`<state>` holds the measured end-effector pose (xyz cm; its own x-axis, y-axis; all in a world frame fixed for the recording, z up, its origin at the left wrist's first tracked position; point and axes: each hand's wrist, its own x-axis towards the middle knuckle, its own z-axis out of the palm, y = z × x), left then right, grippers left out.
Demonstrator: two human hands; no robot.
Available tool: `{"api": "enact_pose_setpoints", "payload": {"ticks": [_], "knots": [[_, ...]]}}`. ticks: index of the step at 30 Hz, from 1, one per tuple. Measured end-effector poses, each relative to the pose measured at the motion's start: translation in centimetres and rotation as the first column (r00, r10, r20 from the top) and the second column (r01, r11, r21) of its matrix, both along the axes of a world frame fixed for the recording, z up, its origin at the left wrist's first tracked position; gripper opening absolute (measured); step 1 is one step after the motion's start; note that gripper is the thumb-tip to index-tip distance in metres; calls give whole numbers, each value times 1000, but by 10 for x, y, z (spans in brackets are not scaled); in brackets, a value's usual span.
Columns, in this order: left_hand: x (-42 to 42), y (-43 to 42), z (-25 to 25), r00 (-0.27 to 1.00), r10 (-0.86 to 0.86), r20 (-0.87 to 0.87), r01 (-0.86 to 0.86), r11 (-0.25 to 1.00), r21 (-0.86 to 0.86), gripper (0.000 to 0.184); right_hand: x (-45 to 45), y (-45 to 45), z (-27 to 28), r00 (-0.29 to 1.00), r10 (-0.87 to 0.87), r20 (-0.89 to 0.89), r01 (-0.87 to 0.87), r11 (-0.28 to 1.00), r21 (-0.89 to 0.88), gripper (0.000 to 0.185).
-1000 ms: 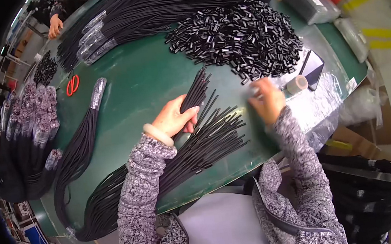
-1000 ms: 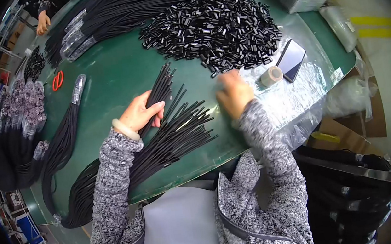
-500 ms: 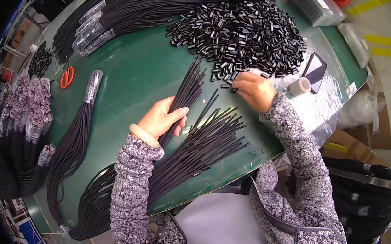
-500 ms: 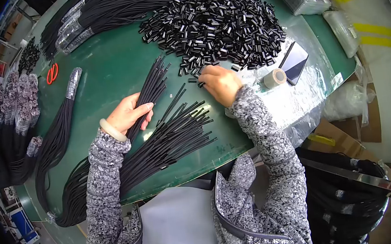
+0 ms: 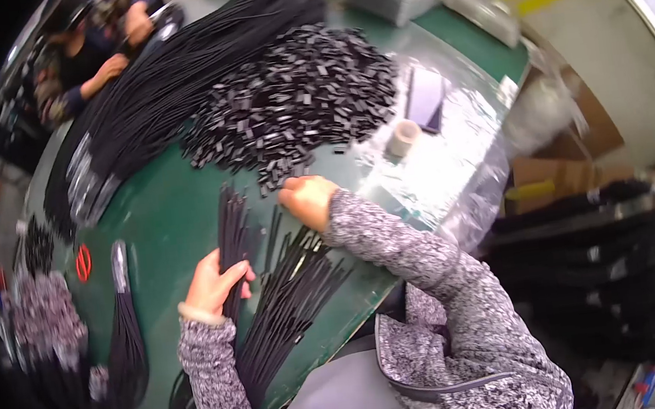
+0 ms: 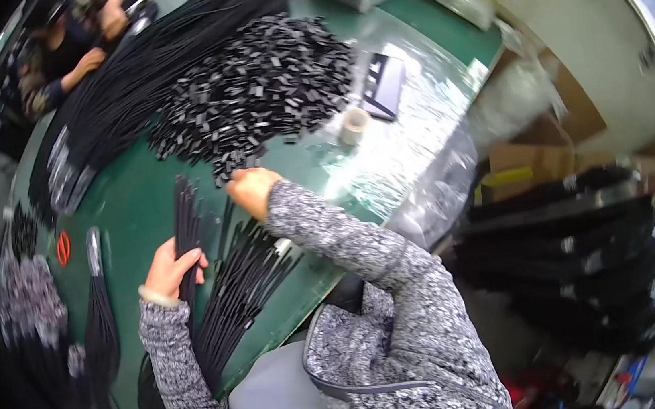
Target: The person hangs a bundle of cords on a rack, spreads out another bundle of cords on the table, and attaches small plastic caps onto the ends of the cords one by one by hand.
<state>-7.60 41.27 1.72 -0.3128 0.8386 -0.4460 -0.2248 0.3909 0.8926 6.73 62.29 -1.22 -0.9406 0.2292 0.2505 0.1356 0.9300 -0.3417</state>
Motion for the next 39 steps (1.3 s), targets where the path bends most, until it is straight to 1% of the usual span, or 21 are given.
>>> {"api": "enact_pose_setpoints", "payload": {"ticks": [3, 5, 6, 7, 8, 10, 12, 13, 15, 16, 20, 21, 25, 26, 30, 31, 35, 36, 39], "knots": [[3, -1, 3, 997, -69, -44, 70, 998, 5, 12, 1, -1, -7, 999, -39, -38, 37, 997, -66, 10], [2, -3, 3, 996, -59, -72, 61, 998, 27, 13, 1, 2, -13, 993, -20, -119, 7, 994, -105, 15], [2, -4, 4, 996, -45, -78, 48, 998, 33, 13, 2, 2, -13, 982, -10, -190, -27, 981, -193, 16], [2, -5, 1, 997, -23, -76, 26, 999, 30, 13, 4, 4, -13, 965, -2, -261, -71, 960, -271, 17], [1, -6, -1, 997, -1, -75, 3, 1000, 27, 14, 6, 4, -13, 965, 16, -263, -91, 956, -278, 17], [-2, -5, -5, 999, -39, -17, 40, 998, 55, 11, 4, 0, -10, 943, -9, -334, -94, 953, -289, 16], [-5, -10, -9, 999, -35, 20, 33, 995, 97, 10, 4, -5, 1, 954, -79, -290, -100, 826, -554, 17], [-6, -12, -10, 999, -32, 30, 28, 992, 126, 10, 2, -8, 2, 936, -103, -337, -140, 769, -624, 19], [-4, -10, -5, 1000, 1, 15, -3, 994, 107, 11, 1, -11, 5, 973, -88, -214, -99, 678, -728, 20], [-4, -11, -4, 1000, 25, 18, -27, 994, 103, 11, -1, -14, 6, 975, -66, -210, -113, 672, -732, 20], [-4, -11, 0, 1000, 17, 4, -17, 999, 33, 12, -3, -20, 12, 992, -74, -105, -22, 706, -708, 19], [-4, -10, 1, 1000, 23, 8, -24, 999, 31, 12, -3, -22, 13, 993, -68, -102, -25, 704, -709, 19], [-1, -9, 3, 998, 56, 9, -56, 998, 31, 12, -3, -24, 15, 988, 54, -148, -127, 828, -546, 21], [0, -8, 4, 998, 60, 14, -60, 998, 32, 12, -2, -23, 14, 988, 59, -143, -128, 828, -546, 21], [1, -9, 6, 999, 43, -15, -42, 999, 20, 11, -4, -21, 11, 935, 207, -287, -292, 908, -299, 20], [0, -9, 5, 999, 49, -14, -49, 999, 22, 11, -4, -20, 12, 934, 213, -286, -298, 907, -297, 20], [-3, -10, -2, 1000, 8, -7, -8, 999, 37, 11, -1, -20, 18, 968, 199, -151, -246, 872, -423, 16], [-2, -10, -4, 1000, 14, -5, -14, 999, 40, 11, -2, -22, 18, 967, 205, -148, -249, 872, -421, 16], [-1, -11, -7, 998, 20, -54, -17, 998, 61, 11, -9, -29, 18, 936, 279, -216, -315, 936, -156, 11]]}}
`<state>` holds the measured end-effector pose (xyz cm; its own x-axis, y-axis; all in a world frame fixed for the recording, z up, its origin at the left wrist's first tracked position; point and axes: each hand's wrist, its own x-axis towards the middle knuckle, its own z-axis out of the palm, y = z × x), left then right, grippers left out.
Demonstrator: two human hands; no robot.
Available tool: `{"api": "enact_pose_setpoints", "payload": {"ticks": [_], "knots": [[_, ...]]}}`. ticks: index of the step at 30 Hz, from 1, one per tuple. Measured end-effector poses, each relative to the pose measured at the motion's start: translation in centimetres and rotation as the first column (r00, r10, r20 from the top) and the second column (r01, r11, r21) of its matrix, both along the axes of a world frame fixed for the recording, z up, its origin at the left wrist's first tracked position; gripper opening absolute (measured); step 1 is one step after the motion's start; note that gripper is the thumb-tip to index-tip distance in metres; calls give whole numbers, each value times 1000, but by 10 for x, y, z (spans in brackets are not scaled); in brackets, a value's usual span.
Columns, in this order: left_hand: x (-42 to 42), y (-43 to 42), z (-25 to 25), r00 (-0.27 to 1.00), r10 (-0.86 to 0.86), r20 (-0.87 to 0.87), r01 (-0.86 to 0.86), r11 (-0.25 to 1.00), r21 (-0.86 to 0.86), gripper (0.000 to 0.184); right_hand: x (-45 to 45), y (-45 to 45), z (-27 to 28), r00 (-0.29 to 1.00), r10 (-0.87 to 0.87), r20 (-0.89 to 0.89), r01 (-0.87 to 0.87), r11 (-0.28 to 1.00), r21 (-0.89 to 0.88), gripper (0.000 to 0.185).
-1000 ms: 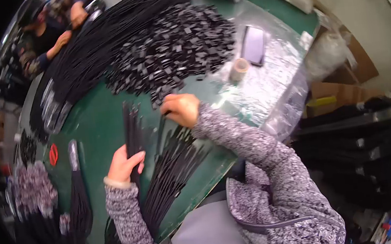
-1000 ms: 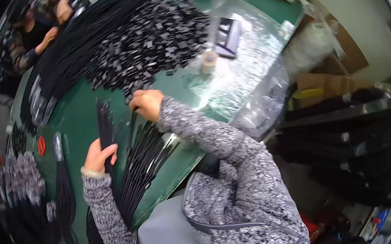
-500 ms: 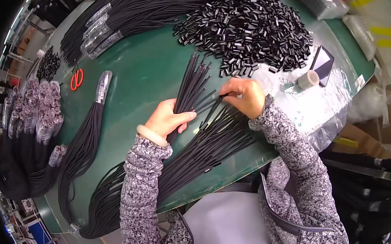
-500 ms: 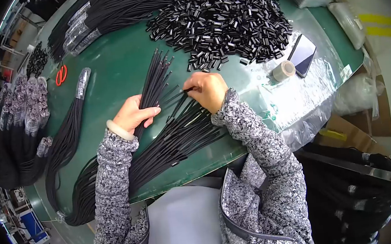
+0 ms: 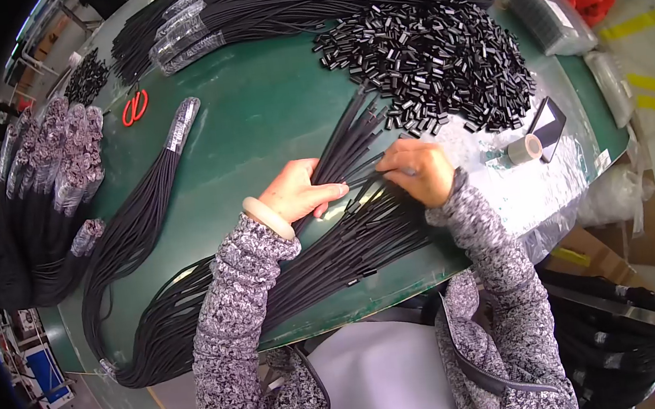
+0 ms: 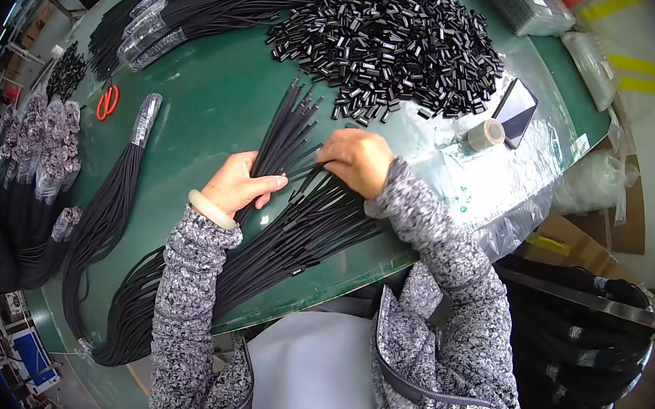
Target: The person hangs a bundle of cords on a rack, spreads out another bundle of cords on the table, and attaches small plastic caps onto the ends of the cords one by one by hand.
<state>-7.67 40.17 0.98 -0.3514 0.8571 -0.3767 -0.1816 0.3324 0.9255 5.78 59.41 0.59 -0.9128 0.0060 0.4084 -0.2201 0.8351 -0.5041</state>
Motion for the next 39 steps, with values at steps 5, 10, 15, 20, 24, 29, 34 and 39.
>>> {"api": "enact_pose_setpoints", "payload": {"ticks": [5, 10, 15, 20, 24, 29, 34, 39], "knots": [[-6, -4, -19, 989, 149, -19, -145, 981, 132, 11, -1, -75, 7, 998, -55, -16, 56, 884, 463, 11], [-2, -2, -4, 985, 130, 115, -142, 983, 112, 10, -2, -56, 10, 997, -73, -16, 73, 903, 424, 2], [0, -3, 0, 989, 64, 129, -72, 996, 56, 10, -7, 13, -15, 932, -349, -104, 356, 816, 456, 9], [-5, -3, 4, 993, 23, 116, -28, 999, 40, 10, -7, 24, -15, 959, -278, 52, 273, 959, 81, 11], [-5, -2, -4, 988, 45, 146, -55, 996, 66, 10, -1, 30, -8, 945, -279, 171, 293, 954, -63, 14], [-3, -3, -2, 978, 81, 192, -97, 993, 74, 10, -12, 26, -8, 984, -159, 79, 153, 986, 71, 19], [-5, -4, -3, 971, 109, 212, -123, 991, 56, 11, -39, 32, -15, 998, 59, 27, -64, 955, 288, 20], [-10, -3, -2, 976, 131, 176, -143, 988, 56, 12, -37, 28, -11, 991, -15, 135, -20, 967, 254, 20]]}}
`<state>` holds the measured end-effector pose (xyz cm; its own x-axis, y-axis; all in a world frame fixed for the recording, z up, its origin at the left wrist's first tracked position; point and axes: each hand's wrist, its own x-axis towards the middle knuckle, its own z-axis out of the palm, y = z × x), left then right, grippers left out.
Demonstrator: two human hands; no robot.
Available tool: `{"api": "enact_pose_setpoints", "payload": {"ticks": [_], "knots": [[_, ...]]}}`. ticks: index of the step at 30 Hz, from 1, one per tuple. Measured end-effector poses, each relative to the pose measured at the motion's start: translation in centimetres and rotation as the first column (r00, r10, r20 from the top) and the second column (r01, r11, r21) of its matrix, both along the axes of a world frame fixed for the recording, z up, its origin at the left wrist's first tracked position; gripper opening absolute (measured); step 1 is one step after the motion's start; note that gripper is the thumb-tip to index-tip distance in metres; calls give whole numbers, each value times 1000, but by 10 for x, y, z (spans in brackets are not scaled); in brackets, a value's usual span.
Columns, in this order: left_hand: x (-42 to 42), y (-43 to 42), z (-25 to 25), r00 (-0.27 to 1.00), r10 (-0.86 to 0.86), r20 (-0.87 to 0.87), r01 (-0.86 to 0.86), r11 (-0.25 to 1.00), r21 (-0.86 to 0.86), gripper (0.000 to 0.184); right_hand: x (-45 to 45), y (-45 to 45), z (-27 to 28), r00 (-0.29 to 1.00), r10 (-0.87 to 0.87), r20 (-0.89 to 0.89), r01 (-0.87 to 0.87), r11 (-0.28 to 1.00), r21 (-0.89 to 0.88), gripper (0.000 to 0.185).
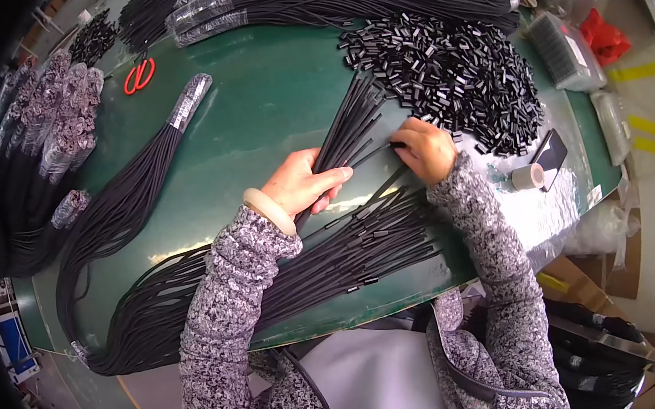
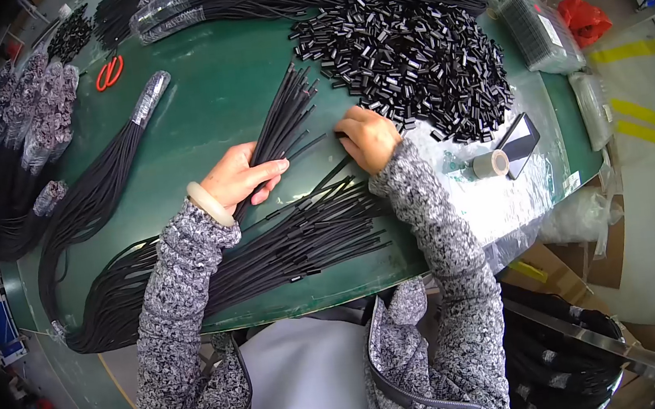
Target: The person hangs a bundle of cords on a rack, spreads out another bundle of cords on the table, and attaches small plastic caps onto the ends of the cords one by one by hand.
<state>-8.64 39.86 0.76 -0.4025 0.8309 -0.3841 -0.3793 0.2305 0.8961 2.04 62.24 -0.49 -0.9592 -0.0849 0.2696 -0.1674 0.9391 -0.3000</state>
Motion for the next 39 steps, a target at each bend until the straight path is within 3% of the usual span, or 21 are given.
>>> {"api": "enact_pose_setpoints", "payload": {"ticks": [2, 3, 7, 8, 13, 16, 19, 23, 24, 27, 29, 30, 32, 39], "knots": [[2, 0, -1, 1000, 6, -10, -7, 1000, -16, 13, 8, -4, 2, 994, -102, 43, 107, 989, -107, 20], [3, 0, -2, 1000, 3, -8, -3, 1000, -17, 13, 10, -4, 2, 993, -106, 45, 110, 988, -108, 20], [3, 1, -2, 1000, -4, -17, 4, 1000, -31, 13, 11, -8, 4, 993, -94, -71, 50, 884, -465, 20], [3, 1, -2, 1000, -6, -17, 6, 999, -32, 13, 11, -10, 6, 993, -96, -71, 52, 883, -466, 20], [6, 1, -3, 997, -14, -70, 10, 998, -54, 14, 17, -19, 18, 996, -92, 4, 85, 892, -444, 15], [7, 3, 1, 990, -22, -142, 4, 992, -127, 14, 17, -19, 21, 988, 0, -154, -18, 994, -112, 12], [9, 3, -5, 973, -17, -228, -16, 990, -140, 14, 19, -38, 33, 975, 78, -209, -31, 976, 217, 8], [8, 1, -18, 911, 35, -412, -84, 991, -101, 15, 29, -98, 18, 976, 133, -173, -92, 970, 225, 10], [8, 2, -16, 918, 36, -395, -76, 993, -85, 15, 30, -108, 15, 965, 185, -186, -145, 967, 209, 11], [7, 0, -12, 941, 39, -337, -55, 998, -38, 16, 30, -94, 15, 981, 130, -145, -83, 952, 293, 11], [8, 0, -5, 962, 29, -272, -42, 998, -41, 15, 19, -36, 13, 999, 9, -45, -4, 996, 91, 13], [9, -1, -1, 978, 22, -207, -32, 998, -45, 14, 13, -11, 11, 985, 8, -171, 9, 995, 103, 14], [9, -2, 6, 996, 7, -85, -12, 999, -53, 11, 5, 7, 6, 967, 23, -254, 46, 964, 261, 12], [1, -1, -1, 995, -17, -100, 5, 993, -120, 12, -4, 16, -3, 983, -18, -182, 45, 988, 145, 13]]}}
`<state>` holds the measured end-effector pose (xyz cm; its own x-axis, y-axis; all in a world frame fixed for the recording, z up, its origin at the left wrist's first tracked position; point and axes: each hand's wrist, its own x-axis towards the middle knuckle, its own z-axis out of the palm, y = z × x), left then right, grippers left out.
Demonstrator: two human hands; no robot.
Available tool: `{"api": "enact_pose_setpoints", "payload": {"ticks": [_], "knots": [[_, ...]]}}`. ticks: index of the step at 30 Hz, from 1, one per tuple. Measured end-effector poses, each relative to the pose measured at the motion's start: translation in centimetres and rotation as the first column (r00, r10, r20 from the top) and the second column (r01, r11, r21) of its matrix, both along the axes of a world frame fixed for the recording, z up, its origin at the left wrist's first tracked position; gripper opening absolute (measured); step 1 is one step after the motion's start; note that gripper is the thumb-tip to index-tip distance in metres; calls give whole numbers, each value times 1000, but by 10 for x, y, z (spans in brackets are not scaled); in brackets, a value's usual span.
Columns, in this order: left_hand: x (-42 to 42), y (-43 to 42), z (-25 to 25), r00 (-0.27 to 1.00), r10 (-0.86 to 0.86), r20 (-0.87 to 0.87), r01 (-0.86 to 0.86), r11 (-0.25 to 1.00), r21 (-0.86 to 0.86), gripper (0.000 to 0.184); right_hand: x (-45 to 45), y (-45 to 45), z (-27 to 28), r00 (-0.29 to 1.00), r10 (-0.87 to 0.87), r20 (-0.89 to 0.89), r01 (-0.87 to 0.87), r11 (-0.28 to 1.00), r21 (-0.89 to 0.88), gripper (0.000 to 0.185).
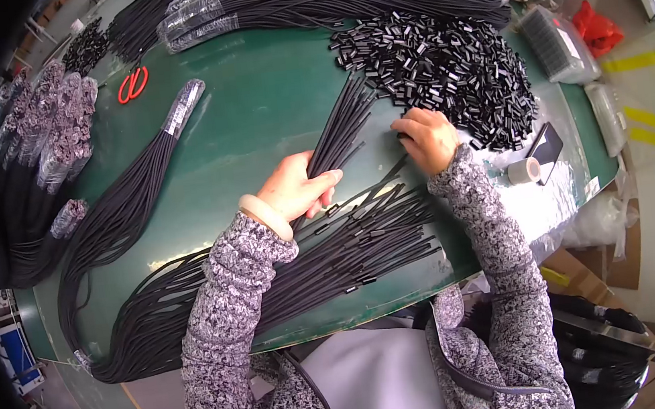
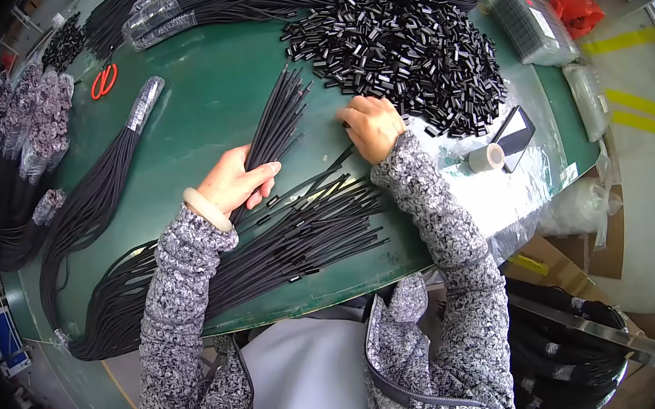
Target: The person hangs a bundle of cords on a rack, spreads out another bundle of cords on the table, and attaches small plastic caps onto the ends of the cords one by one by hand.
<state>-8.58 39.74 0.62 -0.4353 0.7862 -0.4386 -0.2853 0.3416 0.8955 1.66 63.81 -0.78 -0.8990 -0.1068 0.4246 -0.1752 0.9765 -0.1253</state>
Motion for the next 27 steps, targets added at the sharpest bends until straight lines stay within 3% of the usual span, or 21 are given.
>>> {"api": "enact_pose_setpoints", "payload": {"ticks": [3, 8, 14, 18, 24, 27], "knots": [[1, -1, -1, 1000, -28, -1, 28, 999, 28, 11, 12, -15, 4, 987, -92, 129, 117, 972, -205, 16], [4, -1, 3, 998, -24, -52, 23, 1000, -13, 12, 19, -22, -8, 964, -211, 164, 262, 870, -419, 18], [11, 2, 5, 996, -2, -88, -2, 999, -38, 13, 28, -34, 12, 991, -120, 60, 134, 881, -454, 16], [10, 1, 2, 990, -16, -139, 10, 999, -47, 13, 26, -47, 31, 991, -113, 76, 127, 971, -205, 14], [11, 3, 9, 976, -61, -210, 33, 990, -134, 12, 26, -42, 36, 1000, -17, 19, 18, 998, -59, 11], [13, 3, 8, 975, -117, -192, 96, 989, -115, 12, 25, -45, 43, 993, 112, 28, -113, 993, 21, 10]]}}
